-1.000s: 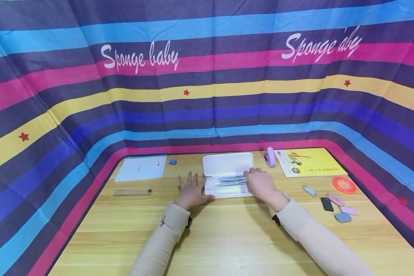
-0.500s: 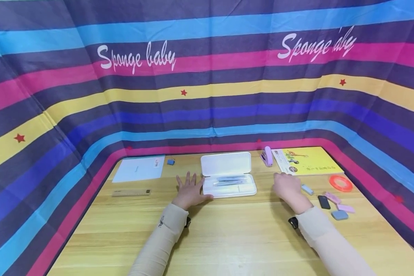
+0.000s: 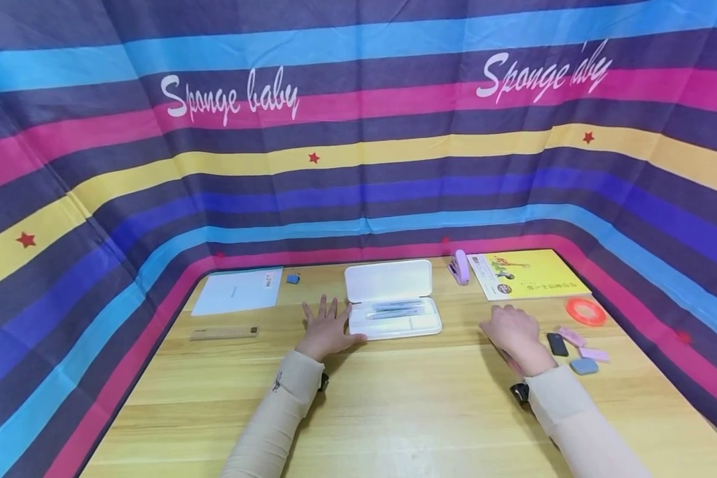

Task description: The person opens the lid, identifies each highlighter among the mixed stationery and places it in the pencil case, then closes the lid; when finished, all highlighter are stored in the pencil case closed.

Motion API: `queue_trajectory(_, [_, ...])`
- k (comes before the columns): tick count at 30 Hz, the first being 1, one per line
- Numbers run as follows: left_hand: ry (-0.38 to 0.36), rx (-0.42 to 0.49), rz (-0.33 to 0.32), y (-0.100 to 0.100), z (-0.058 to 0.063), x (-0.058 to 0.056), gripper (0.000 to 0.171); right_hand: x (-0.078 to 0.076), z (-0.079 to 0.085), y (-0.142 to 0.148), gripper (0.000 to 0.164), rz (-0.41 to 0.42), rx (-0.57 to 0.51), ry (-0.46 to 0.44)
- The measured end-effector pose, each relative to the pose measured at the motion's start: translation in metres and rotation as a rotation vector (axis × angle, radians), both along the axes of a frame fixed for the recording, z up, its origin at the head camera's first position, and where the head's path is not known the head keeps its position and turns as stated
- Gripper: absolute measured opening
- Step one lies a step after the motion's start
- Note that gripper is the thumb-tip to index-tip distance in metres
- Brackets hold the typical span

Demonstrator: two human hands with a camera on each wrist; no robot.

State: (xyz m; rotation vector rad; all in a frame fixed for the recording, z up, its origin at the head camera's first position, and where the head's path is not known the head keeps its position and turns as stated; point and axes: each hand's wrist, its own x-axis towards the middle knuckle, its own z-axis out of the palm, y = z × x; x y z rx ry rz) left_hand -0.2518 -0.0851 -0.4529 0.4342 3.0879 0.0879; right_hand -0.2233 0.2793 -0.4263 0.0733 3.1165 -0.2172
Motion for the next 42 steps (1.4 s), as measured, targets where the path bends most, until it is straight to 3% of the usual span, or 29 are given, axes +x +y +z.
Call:
queue_trajectory(8, [-0.004, 0.007, -0.003, 0.0, 0.003, 0.001, 0.088, 0.003, -0.004, -0.002, 0.037, -0.036, 0.035, -0.085])
queue_trajectory(26, [-0.007, 0.018, -0.005, -0.001, 0.002, 0.002, 0.089, 0.0, -0.004, -0.006, 0.039, -0.035, 0.004, -0.034])
queue_trajectory(32, [-0.006, 0.02, -0.001, -0.001, 0.002, 0.002, 0.088, -0.004, 0.0, -0.012, 0.031, 0.035, -0.017, 0.074])
queue_trajectory(42, [-0.009, 0.004, -0.005, -0.001, 0.002, 0.002, 0.089, -0.017, 0.006, -0.052, 0.017, 0.238, 0.055, 0.365])
